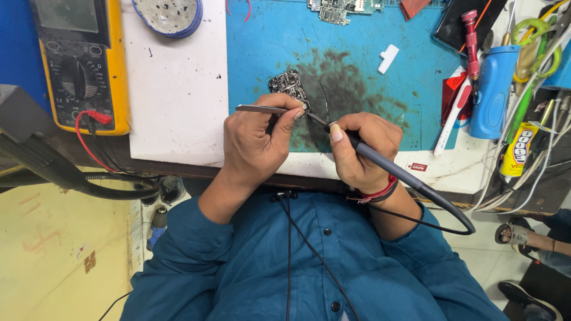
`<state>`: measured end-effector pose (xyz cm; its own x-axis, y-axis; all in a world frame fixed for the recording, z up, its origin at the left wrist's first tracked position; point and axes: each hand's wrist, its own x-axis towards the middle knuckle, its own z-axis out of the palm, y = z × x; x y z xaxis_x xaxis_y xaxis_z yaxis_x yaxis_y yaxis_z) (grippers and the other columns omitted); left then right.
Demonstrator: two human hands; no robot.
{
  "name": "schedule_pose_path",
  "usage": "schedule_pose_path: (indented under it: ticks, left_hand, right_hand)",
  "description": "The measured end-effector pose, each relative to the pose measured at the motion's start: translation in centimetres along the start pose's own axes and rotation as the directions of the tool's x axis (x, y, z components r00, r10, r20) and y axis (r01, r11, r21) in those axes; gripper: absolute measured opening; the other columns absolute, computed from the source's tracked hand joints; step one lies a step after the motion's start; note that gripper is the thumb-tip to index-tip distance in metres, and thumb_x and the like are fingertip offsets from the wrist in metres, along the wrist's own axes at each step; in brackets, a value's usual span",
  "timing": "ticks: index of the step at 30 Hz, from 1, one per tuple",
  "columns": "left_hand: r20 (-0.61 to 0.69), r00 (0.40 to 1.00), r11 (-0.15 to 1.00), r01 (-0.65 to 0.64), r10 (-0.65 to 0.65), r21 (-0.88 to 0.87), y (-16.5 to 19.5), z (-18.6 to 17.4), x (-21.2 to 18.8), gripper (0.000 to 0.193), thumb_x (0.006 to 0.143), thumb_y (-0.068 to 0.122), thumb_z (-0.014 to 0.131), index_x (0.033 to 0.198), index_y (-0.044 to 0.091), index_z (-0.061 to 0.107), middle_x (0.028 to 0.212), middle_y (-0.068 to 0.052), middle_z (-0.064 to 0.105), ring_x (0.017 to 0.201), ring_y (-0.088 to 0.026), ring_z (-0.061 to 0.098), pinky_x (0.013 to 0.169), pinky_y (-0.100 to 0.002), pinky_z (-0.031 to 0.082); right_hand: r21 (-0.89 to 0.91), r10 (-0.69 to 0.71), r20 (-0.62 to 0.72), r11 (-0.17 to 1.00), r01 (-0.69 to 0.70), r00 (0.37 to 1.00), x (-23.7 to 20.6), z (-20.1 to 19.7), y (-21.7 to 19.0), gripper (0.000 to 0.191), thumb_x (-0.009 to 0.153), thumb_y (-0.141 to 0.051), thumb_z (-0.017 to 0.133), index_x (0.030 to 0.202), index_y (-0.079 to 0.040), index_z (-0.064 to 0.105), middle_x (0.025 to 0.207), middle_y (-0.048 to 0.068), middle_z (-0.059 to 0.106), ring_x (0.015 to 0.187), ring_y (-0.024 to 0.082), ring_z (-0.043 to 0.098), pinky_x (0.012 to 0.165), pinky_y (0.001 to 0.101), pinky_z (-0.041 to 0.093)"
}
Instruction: The person solders a small circuit board on a workbench, holding the board with tweezers in one hand and a soldering iron in the other, applying solder to components on the board. They reposition and turn the board repeatedly while working on different points, with a multimeter and other boards on the bench.
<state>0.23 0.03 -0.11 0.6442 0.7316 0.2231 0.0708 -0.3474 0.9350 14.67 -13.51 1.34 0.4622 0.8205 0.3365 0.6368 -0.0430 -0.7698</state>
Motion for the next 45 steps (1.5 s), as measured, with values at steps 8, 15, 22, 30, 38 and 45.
schedule_pose_path:
  ticks: [8,15,22,30,38,45]
  left_hand:
    - [-0.002,1.000,1.000,-0.007,0.007,0.012,0.0,-0.1,0.0,0.008,0.101,0.011,0.075,0.103,0.005,0.069,0.089,-0.005,0.074,0.065,-0.012,0.067,0.059,-0.027,0.050]
    - [-0.001,1.000,1.000,-0.005,0.005,0.020,-0.1,0.0,0.1,0.008,0.101,0.011,0.075,0.102,0.005,0.070,0.087,-0.005,0.074,0.064,-0.012,0.066,0.059,-0.027,0.050]
    - [-0.012,0.998,0.997,0.065,-0.065,-0.044,-0.1,-0.1,-0.1,0.008,0.103,0.010,0.073,0.107,0.004,0.069,0.090,-0.005,0.074,0.070,-0.010,0.068,0.063,-0.025,0.051]
    - [-0.156,0.985,0.977,0.038,-0.072,-0.212,-1.4,0.6,-0.9,0.014,0.107,0.008,0.070,0.119,0.000,0.066,0.107,-0.006,0.075,0.079,-0.005,0.065,0.072,-0.020,0.053]
    - [-0.261,0.962,0.917,-0.032,-0.080,-0.397,-2.8,0.8,-1.2,0.016,0.111,0.007,0.065,0.123,0.000,0.057,0.119,-0.014,0.073,0.087,-0.008,0.068,0.072,-0.021,0.058]
    - [-0.261,0.961,0.915,-0.027,-0.086,-0.402,-3.1,1.0,-0.9,0.016,0.111,0.008,0.066,0.124,0.001,0.058,0.114,-0.013,0.074,0.081,-0.006,0.065,0.072,-0.020,0.056]
  right_hand:
    - [0.015,0.008,-0.001,1.000,-0.008,1.000,0.0,0.0,0.0,0.009,0.096,-0.003,0.070,0.089,0.000,0.065,0.072,0.007,0.062,0.061,0.021,0.059,0.056,0.0302,0.042]
    - [0.011,0.012,-0.006,1.000,-0.012,1.000,-0.2,0.0,0.2,0.010,0.097,-0.004,0.069,0.089,0.000,0.065,0.073,0.008,0.063,0.062,0.021,0.059,0.057,0.0299,0.042]
    - [0.052,0.072,-0.037,0.996,-0.070,0.997,-0.3,0.1,0.1,0.012,0.103,-0.006,0.064,0.112,0.002,0.069,0.087,0.010,0.074,0.076,0.020,0.075,0.069,0.0300,0.056]
    - [-0.234,-0.041,0.064,0.971,0.055,0.997,1.7,1.5,-0.7,0.035,0.099,-0.020,0.079,0.126,-0.004,0.063,0.108,0.014,0.072,0.092,0.029,0.074,0.080,0.0356,0.058]
    - [-0.359,-0.017,0.124,0.931,0.061,0.992,2.8,3.1,-1.9,0.056,0.092,-0.026,0.084,0.134,-0.004,0.055,0.111,0.015,0.065,0.093,0.032,0.069,0.077,0.0401,0.055]
    - [-0.288,-0.101,0.132,0.948,0.135,0.986,2.2,2.7,-0.7,0.049,0.097,-0.017,0.078,0.139,-0.008,0.054,0.115,0.013,0.066,0.097,0.031,0.070,0.084,0.0374,0.058]
